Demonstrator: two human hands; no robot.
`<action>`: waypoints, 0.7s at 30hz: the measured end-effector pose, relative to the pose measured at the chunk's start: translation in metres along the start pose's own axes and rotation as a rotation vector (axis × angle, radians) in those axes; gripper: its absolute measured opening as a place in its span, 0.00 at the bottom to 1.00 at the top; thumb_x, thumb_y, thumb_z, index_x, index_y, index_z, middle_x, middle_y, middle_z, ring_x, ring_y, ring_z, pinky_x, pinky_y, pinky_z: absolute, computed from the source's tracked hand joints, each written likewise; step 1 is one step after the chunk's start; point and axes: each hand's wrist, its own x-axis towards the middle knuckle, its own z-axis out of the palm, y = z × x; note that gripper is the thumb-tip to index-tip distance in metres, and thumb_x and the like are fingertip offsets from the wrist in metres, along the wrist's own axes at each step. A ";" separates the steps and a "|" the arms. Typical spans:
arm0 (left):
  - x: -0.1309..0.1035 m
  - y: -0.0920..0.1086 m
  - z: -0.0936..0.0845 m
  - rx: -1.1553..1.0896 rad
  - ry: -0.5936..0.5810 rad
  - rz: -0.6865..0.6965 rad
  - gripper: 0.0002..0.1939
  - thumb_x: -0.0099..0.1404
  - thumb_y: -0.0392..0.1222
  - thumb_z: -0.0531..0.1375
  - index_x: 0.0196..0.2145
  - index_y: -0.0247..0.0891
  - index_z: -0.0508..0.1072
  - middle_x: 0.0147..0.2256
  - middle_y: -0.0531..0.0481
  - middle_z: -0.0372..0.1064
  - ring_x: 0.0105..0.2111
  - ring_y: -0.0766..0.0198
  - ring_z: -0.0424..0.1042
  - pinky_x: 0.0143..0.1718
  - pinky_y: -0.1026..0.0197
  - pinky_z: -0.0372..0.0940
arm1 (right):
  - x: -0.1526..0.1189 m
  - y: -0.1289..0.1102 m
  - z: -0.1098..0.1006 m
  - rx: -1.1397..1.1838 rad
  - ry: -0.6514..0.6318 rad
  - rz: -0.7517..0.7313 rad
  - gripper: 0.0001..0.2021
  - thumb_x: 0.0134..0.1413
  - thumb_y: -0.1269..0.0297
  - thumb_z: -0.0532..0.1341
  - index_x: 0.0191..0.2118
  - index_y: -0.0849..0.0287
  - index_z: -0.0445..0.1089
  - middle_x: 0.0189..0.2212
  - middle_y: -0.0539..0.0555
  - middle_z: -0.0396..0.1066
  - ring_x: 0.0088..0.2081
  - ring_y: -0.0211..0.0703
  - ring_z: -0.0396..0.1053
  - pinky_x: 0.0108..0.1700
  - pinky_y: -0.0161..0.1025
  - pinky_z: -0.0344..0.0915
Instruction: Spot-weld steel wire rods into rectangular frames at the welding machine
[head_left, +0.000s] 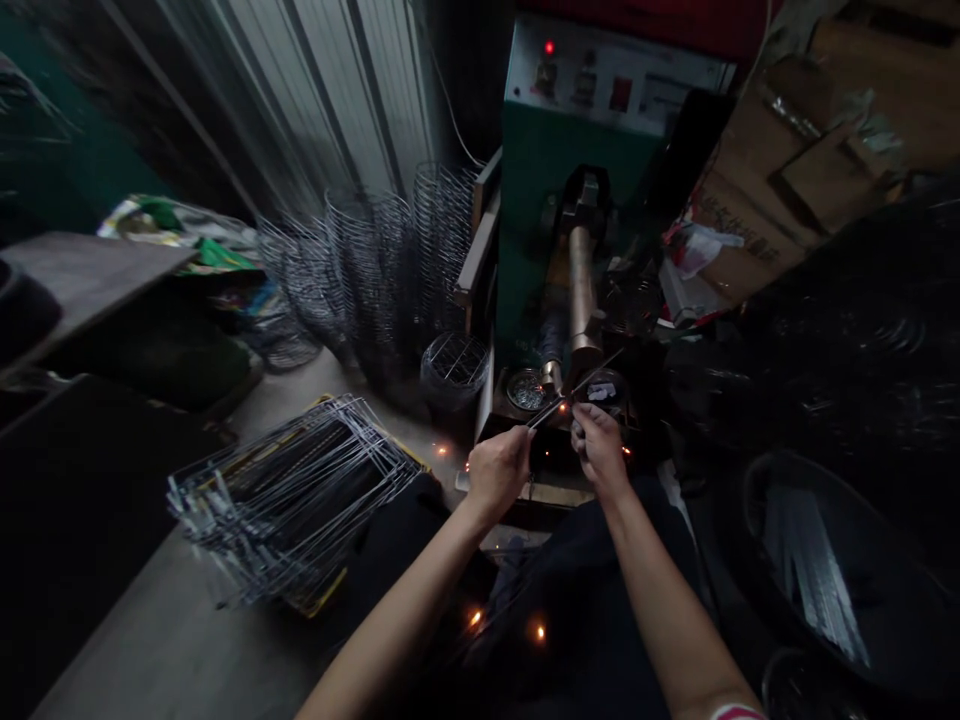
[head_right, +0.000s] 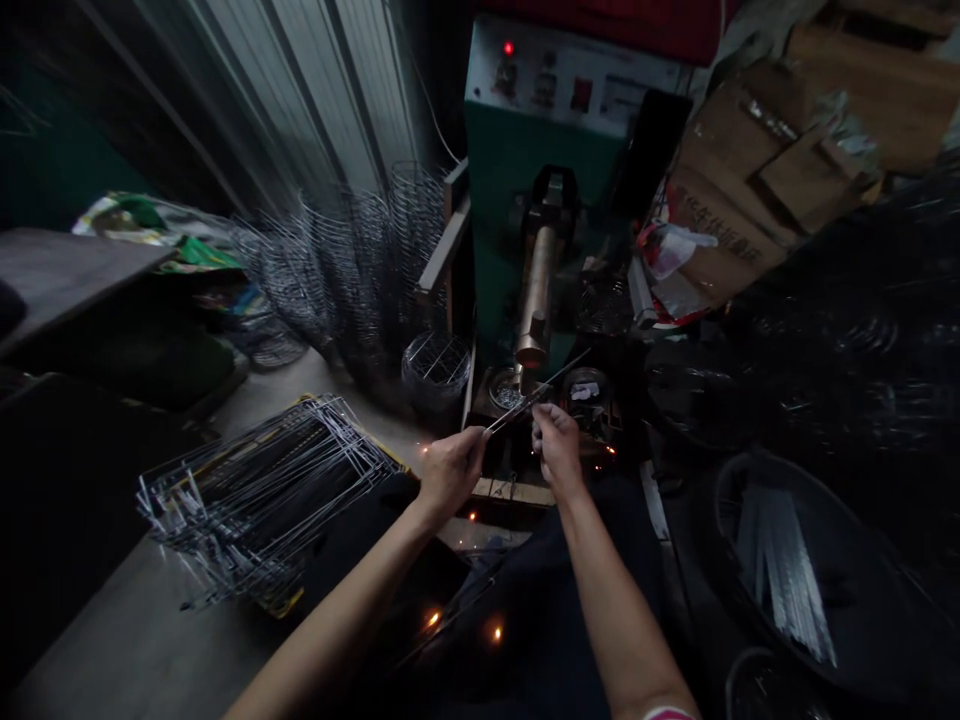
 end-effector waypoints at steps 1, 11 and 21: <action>0.001 0.001 0.002 0.021 -0.004 0.008 0.18 0.73 0.44 0.48 0.30 0.39 0.72 0.24 0.49 0.72 0.24 0.65 0.69 0.26 0.64 0.52 | 0.001 0.000 -0.001 -0.002 -0.004 0.000 0.20 0.39 0.50 0.71 0.28 0.59 0.65 0.15 0.41 0.56 0.13 0.25 0.48 0.14 0.26 0.42; 0.010 0.006 0.005 0.136 0.017 0.043 0.16 0.73 0.44 0.49 0.32 0.40 0.72 0.28 0.49 0.75 0.26 0.62 0.72 0.24 0.61 0.47 | 0.013 -0.001 -0.003 0.066 -0.008 -0.002 0.22 0.39 0.51 0.73 0.28 0.59 0.63 0.15 0.40 0.56 0.13 0.24 0.48 0.15 0.25 0.42; 0.016 -0.001 0.010 0.126 0.030 0.027 0.17 0.72 0.44 0.50 0.29 0.39 0.72 0.24 0.49 0.73 0.24 0.64 0.70 0.24 0.60 0.48 | 0.019 -0.003 -0.002 -0.002 -0.019 -0.044 0.22 0.42 0.49 0.71 0.24 0.59 0.62 0.15 0.43 0.57 0.14 0.26 0.49 0.14 0.27 0.43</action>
